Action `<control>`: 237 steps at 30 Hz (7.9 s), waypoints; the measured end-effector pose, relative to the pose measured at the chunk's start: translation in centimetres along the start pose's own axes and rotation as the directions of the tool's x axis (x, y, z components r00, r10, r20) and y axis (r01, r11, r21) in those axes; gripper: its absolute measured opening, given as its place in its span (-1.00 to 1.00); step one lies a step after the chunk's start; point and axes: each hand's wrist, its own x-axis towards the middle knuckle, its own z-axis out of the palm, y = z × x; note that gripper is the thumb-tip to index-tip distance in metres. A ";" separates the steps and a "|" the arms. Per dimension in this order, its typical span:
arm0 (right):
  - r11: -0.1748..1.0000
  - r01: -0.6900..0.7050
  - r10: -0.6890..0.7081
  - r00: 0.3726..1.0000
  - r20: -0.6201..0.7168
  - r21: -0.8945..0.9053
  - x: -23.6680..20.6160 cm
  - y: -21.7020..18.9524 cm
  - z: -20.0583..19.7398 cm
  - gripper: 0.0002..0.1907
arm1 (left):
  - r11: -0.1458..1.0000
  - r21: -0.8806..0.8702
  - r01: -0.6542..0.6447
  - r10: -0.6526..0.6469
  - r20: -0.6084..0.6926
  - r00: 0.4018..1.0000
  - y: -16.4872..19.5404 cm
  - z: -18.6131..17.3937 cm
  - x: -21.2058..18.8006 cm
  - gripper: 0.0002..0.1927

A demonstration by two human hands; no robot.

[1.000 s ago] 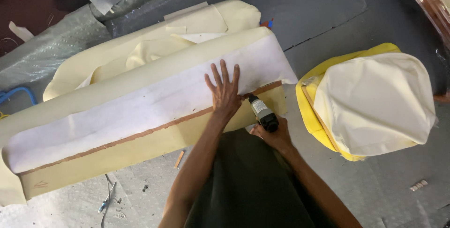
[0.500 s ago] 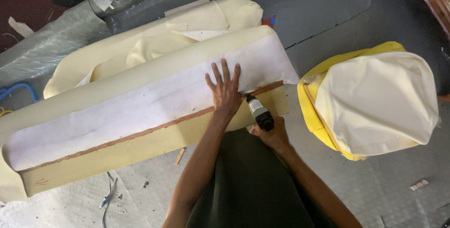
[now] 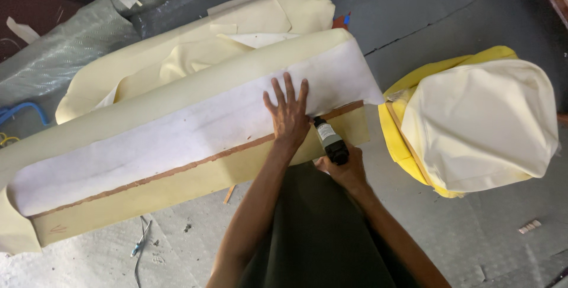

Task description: The person uses a pneumatic staple gun to attach white fabric to a padded furniture frame. They hold the fabric taut with one hand while stapling along the edge with the other, working along the length of the piece.

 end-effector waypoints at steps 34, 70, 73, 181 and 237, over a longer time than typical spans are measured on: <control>0.961 -0.186 0.161 0.978 -0.132 -0.204 1.5 1.8 2.6 -0.77 | 0.997 -0.038 -0.064 0.065 0.029 0.997 -2.4 -0.6 0.8 -0.06; 0.983 -0.110 0.093 0.989 -0.117 -0.149 -0.3 -0.2 4.0 -0.79 | 0.994 0.001 -0.107 0.107 0.008 0.994 -3.6 -0.5 0.3 -0.10; 0.979 -0.123 0.103 0.987 -0.127 -0.162 0.1 -0.1 4.3 -0.80 | 0.995 -0.010 -0.104 0.103 -0.046 0.994 -3.8 -0.1 0.6 -0.13; 0.826 -0.005 0.410 0.693 -0.594 0.564 -10.2 3.6 -5.3 -0.42 | 0.821 -0.298 -0.486 0.570 0.445 0.690 1.0 6.3 -8.3 -0.80; 0.972 -0.102 0.140 0.974 -0.176 0.212 -5.8 3.8 -6.3 -0.57 | 0.962 -0.117 -0.247 0.257 0.089 0.962 6.9 -5.2 13.3 -0.83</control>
